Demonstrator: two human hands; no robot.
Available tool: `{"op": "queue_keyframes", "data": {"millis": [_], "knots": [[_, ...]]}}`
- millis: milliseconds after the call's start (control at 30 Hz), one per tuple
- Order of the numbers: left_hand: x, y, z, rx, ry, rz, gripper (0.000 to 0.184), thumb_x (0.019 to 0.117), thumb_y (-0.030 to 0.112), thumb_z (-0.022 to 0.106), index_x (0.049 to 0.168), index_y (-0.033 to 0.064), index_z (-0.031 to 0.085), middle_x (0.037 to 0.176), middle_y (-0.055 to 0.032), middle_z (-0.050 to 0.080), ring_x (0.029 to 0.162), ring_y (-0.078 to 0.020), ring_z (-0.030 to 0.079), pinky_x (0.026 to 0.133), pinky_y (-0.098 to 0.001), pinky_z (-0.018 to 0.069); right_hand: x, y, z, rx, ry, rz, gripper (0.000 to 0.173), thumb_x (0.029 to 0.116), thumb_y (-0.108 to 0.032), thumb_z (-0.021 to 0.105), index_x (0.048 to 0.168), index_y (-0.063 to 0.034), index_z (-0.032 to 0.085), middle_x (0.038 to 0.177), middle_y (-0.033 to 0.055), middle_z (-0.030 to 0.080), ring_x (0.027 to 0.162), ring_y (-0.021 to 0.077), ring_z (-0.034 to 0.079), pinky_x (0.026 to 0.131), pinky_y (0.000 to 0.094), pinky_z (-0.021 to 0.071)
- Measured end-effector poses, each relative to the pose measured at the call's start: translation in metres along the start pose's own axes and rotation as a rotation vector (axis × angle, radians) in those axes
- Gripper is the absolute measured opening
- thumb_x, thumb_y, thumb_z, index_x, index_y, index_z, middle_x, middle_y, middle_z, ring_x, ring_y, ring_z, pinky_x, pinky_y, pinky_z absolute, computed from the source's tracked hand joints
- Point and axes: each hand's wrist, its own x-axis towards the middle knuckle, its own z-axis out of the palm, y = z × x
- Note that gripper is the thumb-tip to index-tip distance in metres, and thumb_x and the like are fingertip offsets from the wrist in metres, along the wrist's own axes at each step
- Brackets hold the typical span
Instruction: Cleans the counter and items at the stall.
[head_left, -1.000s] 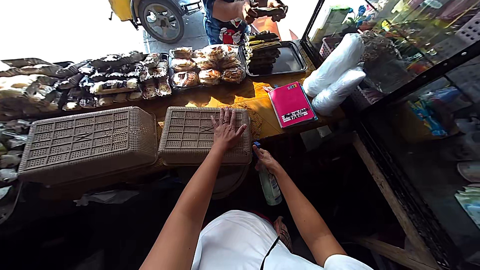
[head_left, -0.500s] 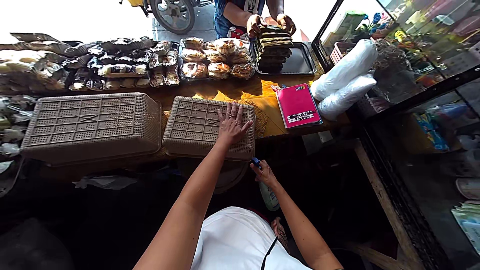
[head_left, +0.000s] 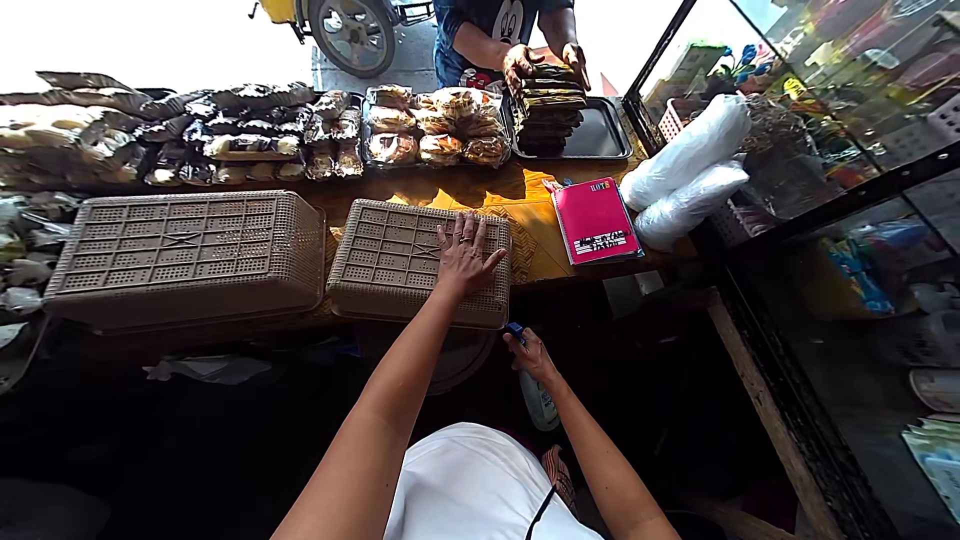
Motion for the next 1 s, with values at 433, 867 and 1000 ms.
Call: {"op": "queue_keyframes", "data": {"millis": [433,867,1000], "knots": [[0.001,0.001,0.002,0.037,-0.013,-0.012,0.087,0.1032,0.068,0.026,0.164,0.0074,0.02,0.172,-0.017,0.007,0.16,-0.0343,-0.002,0.121,-0.067,-0.0058,-0.006,-0.001,0.005,0.066,0.087,-0.042,0.05,0.1039,-0.034,0.053,0.127,0.0098,0.054,0.106,0.0183,0.056,0.069,0.0163,0.061,0.064,0.0302,0.0559],[-0.073,-0.081,-0.091,-0.199,0.081,0.026,0.061,0.1074,0.031,0.053,0.156,-0.0008,0.037,0.161,-0.0228,0.038,0.153,-0.0392,0.03,0.121,-0.0717,0.0065,-0.025,-0.071,-0.035,0.034,0.407,-0.33,0.053,0.093,-0.014,0.073,0.138,0.007,0.053,0.118,0.0208,0.065,0.081,0.0156,0.069,0.063,0.0279,0.0583],[-0.137,-0.116,-0.046,-0.073,0.093,0.0,0.056,0.1025,0.026,0.061,0.153,0.0058,0.047,0.164,-0.0193,0.035,0.156,-0.037,0.023,0.119,-0.0733,0.007,-0.008,-0.097,-0.015,-0.356,0.376,-0.41,0.049,0.0909,-0.013,0.074,0.134,0.006,0.062,0.122,0.0305,0.065,0.107,0.0417,0.066,0.094,0.0537,0.0535]]}}
